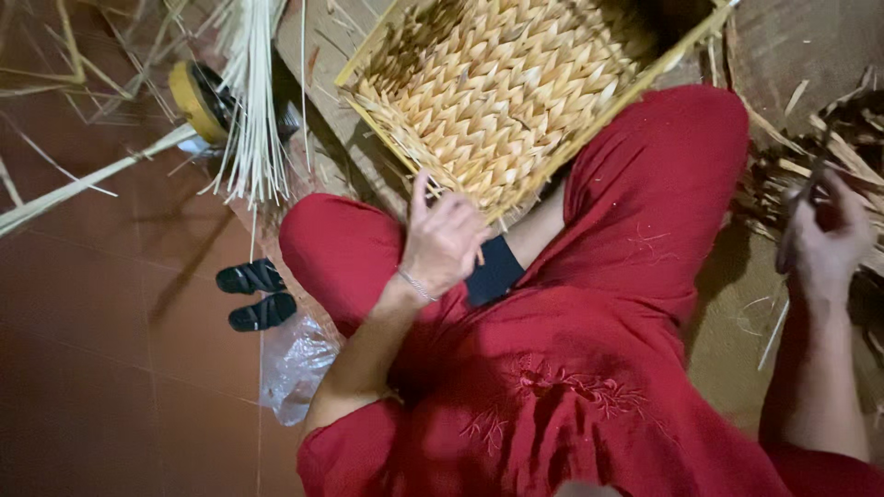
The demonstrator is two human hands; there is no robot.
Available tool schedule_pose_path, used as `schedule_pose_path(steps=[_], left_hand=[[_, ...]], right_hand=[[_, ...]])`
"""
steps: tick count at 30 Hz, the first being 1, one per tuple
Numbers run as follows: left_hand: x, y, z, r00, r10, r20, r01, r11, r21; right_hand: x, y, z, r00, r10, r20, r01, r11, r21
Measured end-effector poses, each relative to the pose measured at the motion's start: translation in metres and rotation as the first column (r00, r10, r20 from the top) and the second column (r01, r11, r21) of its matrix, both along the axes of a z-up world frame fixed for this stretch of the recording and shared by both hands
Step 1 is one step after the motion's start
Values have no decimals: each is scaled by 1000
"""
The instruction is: The person sits on a mat and uses shears to trim excess palm fibers from the rim of a woven basket. They then pick up a separate palm fiber strip and weave it into the basket's edge to reinforce the rim.
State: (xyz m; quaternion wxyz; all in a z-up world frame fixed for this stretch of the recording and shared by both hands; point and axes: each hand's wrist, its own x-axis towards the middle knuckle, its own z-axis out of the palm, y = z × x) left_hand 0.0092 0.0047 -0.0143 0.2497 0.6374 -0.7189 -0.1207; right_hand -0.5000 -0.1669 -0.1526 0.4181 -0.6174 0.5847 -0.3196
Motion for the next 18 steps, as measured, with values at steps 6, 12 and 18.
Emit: schedule_pose_path(steps=[6,12,18], left_hand=[[52,-25,45,981,107,-159,-124,987,-102],[71,-65,82,911,131,-390,-178,980,-87],[62,-117,97,790,162,-592,-150,986,70]], right_hand=[[31,25,4,915,103,-391,-148,985,-87],[36,37,-14,743,127,-657,-185,982,-20],[29,37,-22,570,141,-809,-271,962,-23]])
